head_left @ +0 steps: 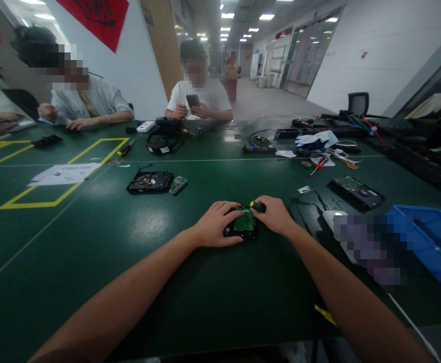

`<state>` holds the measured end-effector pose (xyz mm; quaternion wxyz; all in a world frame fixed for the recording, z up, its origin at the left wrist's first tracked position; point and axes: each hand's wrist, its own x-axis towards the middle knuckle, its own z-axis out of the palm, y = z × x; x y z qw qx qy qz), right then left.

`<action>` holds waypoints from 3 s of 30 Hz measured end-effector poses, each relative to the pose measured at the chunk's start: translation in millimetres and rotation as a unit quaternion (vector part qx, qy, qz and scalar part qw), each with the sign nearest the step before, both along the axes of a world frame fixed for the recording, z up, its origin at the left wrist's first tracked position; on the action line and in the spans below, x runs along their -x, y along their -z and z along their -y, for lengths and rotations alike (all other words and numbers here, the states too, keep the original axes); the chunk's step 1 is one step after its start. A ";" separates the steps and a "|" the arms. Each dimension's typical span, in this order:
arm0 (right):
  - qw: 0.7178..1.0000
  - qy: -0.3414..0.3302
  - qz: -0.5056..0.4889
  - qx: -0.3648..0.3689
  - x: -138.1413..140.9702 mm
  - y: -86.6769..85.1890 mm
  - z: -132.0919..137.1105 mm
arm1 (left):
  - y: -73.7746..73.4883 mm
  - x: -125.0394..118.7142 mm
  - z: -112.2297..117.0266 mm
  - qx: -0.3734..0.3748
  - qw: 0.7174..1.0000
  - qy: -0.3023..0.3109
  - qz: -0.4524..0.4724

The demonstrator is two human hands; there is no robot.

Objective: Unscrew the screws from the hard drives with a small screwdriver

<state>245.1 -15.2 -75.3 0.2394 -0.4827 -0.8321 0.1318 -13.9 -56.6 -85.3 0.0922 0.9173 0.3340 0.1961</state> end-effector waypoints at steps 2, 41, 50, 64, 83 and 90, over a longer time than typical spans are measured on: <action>1.000 -0.002 -0.002 -0.005 0.8 0.8 -0.1 | -1.2 -0.4 0.3 0.005 1.000 0.004 -0.003; 1.000 -0.007 0.010 -0.006 4.1 1.0 -2.0 | 0.7 -0.7 -1.3 -0.024 0.999 0.023 -0.020; 1.000 -0.003 0.000 -0.008 1.5 1.7 -2.9 | 0.0 -1.7 -0.9 -0.027 0.999 0.023 -0.013; 0.999 -0.005 0.040 -0.015 7.5 2.9 -2.0 | 0.6 -1.0 -0.9 -0.024 0.999 0.025 -0.014; 0.999 -0.042 0.013 -0.007 0.4 2.0 -0.9 | 1.4 -0.8 -1.6 -0.027 0.999 0.022 -0.014; 0.999 -0.031 -0.003 0.008 0.6 0.6 0.6 | -0.8 -0.4 -0.9 -0.022 0.999 0.022 -0.016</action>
